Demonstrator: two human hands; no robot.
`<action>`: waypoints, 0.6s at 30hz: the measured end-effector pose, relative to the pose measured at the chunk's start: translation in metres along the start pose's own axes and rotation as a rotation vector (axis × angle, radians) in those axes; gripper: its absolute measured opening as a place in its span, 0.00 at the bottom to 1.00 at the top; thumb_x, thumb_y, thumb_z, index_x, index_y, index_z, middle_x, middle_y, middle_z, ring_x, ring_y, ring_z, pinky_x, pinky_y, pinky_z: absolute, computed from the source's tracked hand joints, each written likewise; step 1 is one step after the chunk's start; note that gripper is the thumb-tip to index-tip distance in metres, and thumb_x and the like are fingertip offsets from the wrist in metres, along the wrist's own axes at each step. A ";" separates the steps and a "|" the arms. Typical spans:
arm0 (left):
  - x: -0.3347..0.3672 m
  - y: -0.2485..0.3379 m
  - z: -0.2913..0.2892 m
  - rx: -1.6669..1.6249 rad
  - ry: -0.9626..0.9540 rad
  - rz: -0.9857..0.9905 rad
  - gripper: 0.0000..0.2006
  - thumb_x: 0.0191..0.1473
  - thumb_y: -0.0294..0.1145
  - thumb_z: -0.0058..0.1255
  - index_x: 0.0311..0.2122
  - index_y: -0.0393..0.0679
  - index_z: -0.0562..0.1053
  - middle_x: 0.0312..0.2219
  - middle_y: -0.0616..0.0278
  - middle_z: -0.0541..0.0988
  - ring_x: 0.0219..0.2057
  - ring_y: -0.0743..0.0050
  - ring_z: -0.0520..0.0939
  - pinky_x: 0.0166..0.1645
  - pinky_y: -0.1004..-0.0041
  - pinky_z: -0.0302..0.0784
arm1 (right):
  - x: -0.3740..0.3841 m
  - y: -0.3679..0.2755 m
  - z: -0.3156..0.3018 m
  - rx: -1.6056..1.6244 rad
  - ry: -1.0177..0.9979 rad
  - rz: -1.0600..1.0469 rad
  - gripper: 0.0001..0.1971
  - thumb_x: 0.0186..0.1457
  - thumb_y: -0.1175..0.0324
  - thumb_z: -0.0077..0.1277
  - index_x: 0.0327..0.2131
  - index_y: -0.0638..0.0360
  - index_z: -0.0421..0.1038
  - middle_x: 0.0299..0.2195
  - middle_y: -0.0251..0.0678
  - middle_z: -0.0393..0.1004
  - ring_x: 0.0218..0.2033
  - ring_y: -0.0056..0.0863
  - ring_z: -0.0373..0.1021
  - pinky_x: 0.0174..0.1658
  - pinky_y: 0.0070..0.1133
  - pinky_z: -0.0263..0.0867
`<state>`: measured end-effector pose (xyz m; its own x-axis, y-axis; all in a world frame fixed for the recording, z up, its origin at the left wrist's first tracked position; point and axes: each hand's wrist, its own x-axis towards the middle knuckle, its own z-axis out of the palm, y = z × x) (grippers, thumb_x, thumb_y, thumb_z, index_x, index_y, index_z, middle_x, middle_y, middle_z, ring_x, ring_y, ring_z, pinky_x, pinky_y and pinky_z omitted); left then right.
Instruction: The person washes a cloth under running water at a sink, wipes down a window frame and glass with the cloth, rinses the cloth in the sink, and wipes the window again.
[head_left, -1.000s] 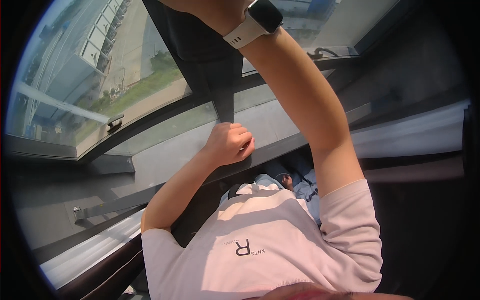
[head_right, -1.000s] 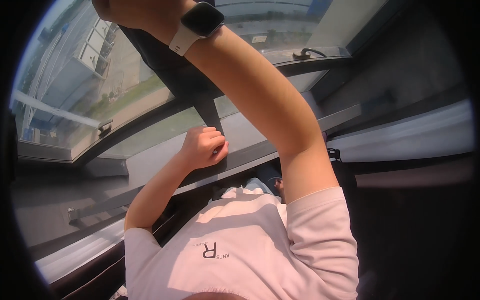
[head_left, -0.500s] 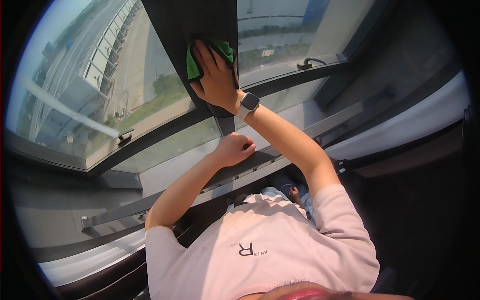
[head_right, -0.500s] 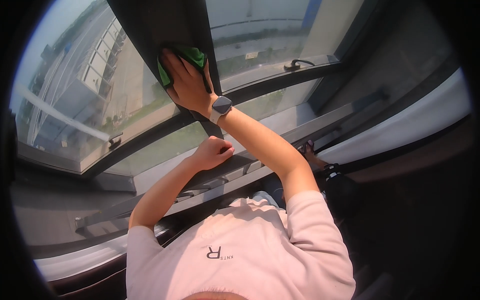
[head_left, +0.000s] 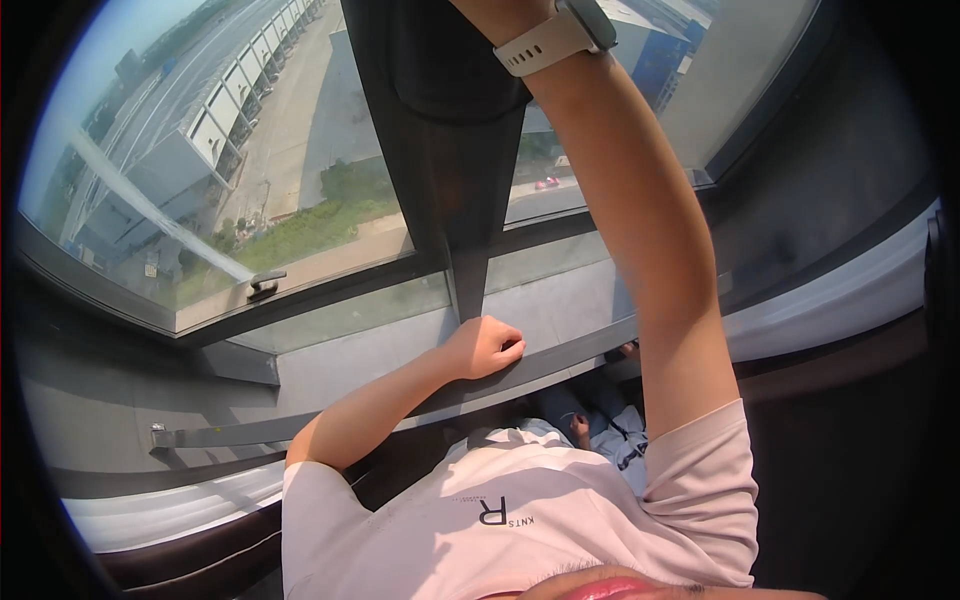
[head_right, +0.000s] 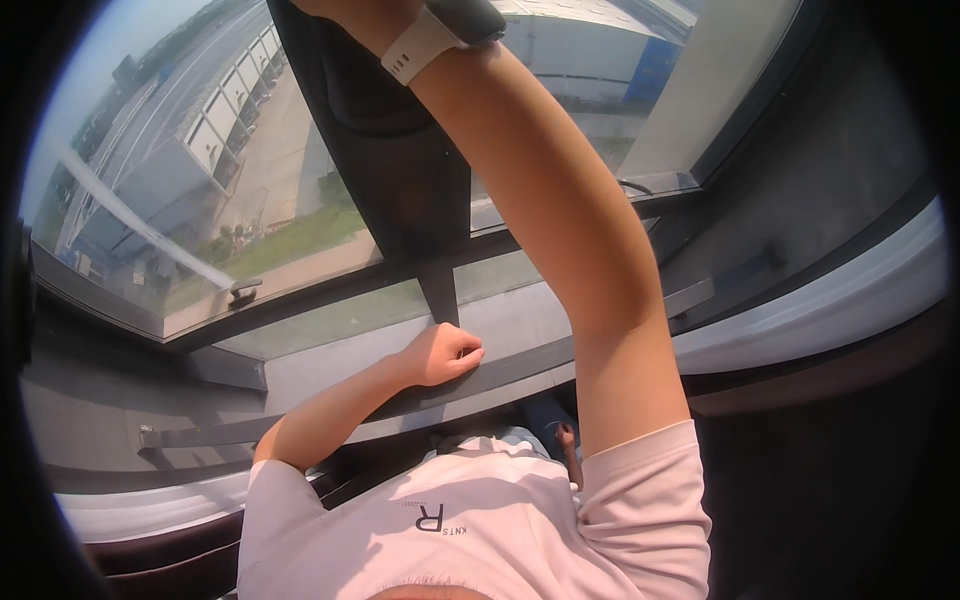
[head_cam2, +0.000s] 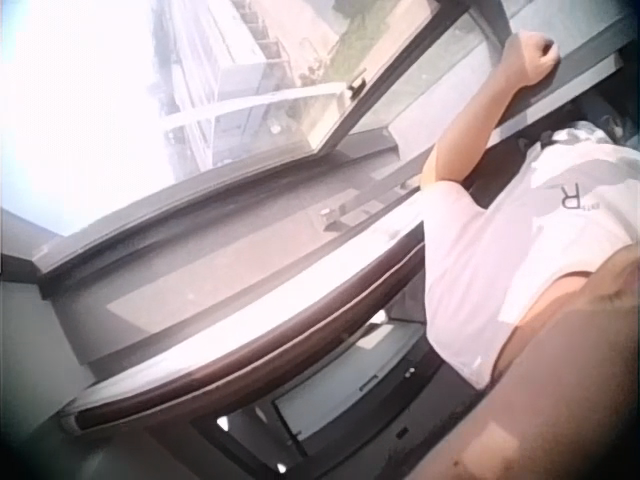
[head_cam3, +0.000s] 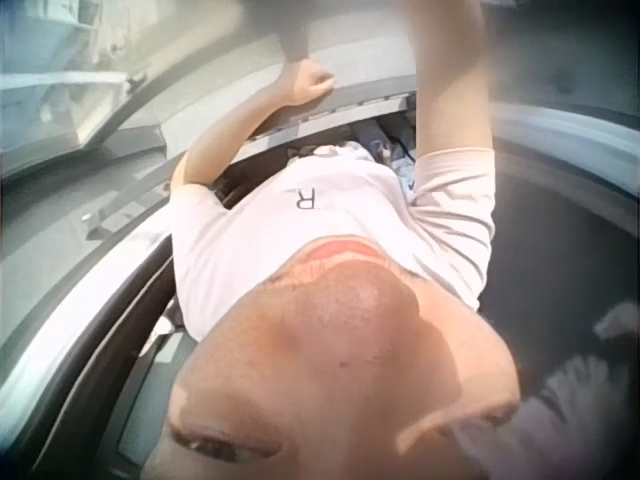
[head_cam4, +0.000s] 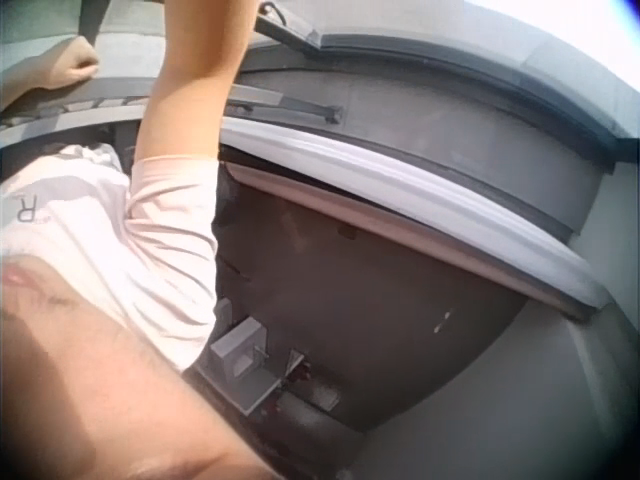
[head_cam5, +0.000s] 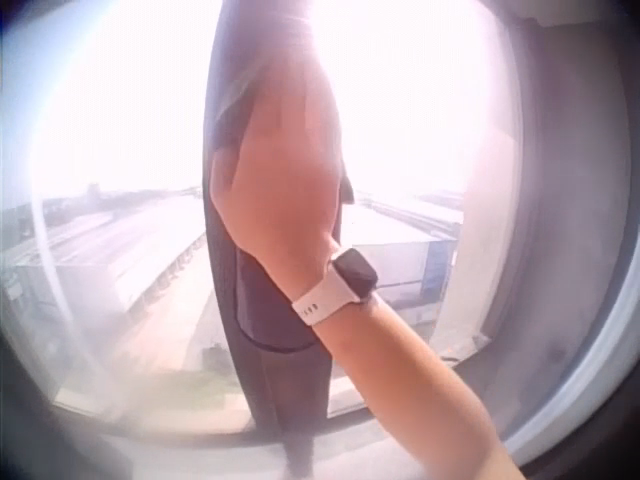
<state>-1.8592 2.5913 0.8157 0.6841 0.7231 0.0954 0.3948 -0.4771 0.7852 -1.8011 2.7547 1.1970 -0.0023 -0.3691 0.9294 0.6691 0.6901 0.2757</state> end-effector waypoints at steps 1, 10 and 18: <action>0.000 0.001 -0.001 -0.001 -0.038 0.003 0.14 0.59 0.35 0.49 0.31 0.34 0.77 0.23 0.44 0.78 0.24 0.48 0.79 0.31 0.63 0.73 | -0.009 -0.007 -0.009 0.018 0.046 -0.034 0.35 0.48 0.72 0.50 0.61 0.80 0.57 0.64 0.62 0.56 0.66 0.56 0.53 0.69 0.43 0.49; -0.006 -0.003 0.016 -0.101 -0.096 -0.132 0.16 0.62 0.40 0.50 0.35 0.34 0.77 0.25 0.45 0.79 0.25 0.58 0.75 0.35 0.63 0.72 | -0.309 -0.105 -0.128 -0.129 -0.717 0.149 0.38 0.47 0.57 0.56 0.59 0.73 0.63 0.66 0.59 0.54 0.64 0.56 0.53 0.63 0.46 0.60; 0.044 -0.055 0.073 -0.058 -0.057 -0.100 0.17 0.61 0.40 0.50 0.38 0.32 0.79 0.28 0.46 0.82 0.27 0.62 0.81 0.36 0.67 0.76 | -0.188 -0.017 -0.110 -0.080 -0.577 0.005 0.36 0.49 0.62 0.57 0.57 0.78 0.61 0.65 0.60 0.54 0.65 0.58 0.52 0.57 0.45 0.65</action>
<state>-1.8060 2.6131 0.7326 0.6774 0.7353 -0.0191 0.4278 -0.3727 0.8234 -1.7309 2.7441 0.9902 -0.3886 0.0488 0.9201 0.7240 0.6339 0.2721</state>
